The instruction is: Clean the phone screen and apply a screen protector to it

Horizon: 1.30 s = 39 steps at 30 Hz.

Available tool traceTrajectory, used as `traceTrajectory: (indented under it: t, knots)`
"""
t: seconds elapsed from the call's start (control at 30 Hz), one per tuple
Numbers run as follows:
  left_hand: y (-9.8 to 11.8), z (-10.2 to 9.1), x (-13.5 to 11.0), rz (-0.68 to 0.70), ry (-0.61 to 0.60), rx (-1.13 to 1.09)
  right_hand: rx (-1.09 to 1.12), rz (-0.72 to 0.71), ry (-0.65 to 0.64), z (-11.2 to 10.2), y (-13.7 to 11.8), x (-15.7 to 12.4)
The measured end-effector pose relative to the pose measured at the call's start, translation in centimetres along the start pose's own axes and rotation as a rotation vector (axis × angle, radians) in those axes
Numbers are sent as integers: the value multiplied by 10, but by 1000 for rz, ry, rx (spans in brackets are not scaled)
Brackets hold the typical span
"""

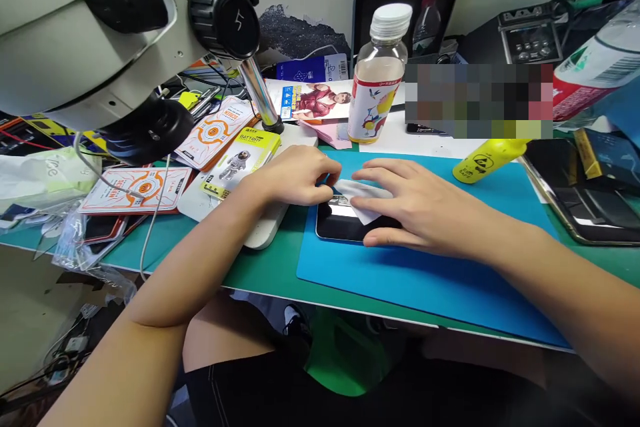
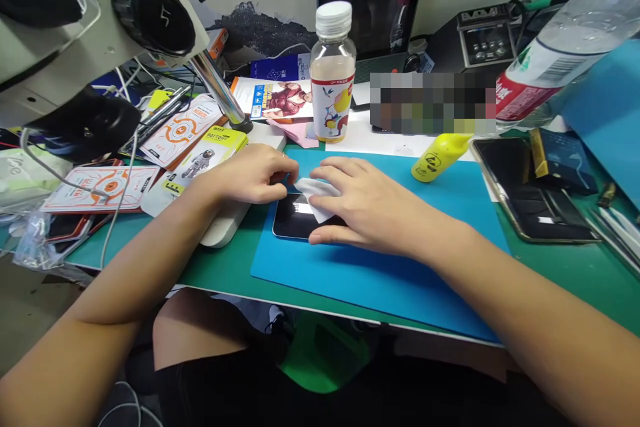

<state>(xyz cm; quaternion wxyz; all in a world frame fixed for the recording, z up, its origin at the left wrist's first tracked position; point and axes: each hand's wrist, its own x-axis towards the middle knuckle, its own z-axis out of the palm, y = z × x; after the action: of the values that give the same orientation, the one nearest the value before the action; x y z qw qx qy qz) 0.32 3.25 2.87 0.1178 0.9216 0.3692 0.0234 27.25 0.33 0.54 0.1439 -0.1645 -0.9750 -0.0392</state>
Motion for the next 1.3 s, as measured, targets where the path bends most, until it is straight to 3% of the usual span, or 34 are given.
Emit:
traceTrajectory:
  t: [1.3]
  knots:
    - [1, 5, -1, 17, -12, -77, 45, -72, -36, -4, 7, 2]
